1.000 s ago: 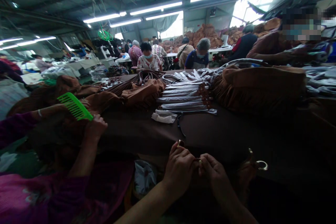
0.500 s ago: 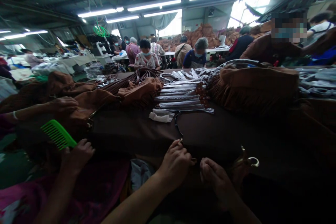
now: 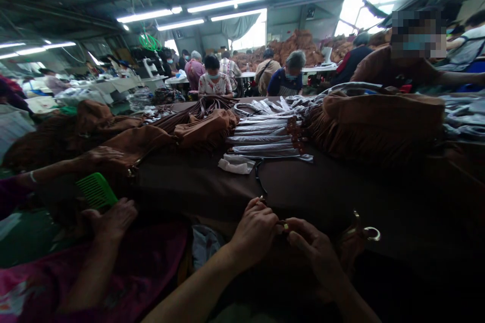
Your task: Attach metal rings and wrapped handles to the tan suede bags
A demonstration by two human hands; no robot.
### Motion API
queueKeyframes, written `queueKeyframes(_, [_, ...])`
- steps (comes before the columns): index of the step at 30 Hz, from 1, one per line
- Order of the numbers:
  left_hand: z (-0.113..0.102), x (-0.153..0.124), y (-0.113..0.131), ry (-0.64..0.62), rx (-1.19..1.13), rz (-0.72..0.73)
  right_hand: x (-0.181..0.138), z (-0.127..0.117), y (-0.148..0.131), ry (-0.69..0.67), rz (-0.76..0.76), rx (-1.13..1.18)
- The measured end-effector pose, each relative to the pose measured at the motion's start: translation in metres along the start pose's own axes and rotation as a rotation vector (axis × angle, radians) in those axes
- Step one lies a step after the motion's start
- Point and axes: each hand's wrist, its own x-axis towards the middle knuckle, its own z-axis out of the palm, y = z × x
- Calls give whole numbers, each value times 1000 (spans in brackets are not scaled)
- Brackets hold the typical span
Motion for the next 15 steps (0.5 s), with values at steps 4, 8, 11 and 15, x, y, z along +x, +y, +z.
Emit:
queueKeyframes(4, [-2, -2, 0, -26, -2, 19, 3, 5, -1, 11, -18, -46])
queueKeyframes(8, [-7, -2, 0, -67, -31, 37, -1, -2, -3, -75, -158, -168])
queueKeyframes(11, [-10, -1, -1, -65, -79, 57, -1, -8, -7, -188, -293, -258])
queueKeyframes(15, [-10, -2, -5, -190, -134, 206, 1, -13, -16, -269, -523, -371])
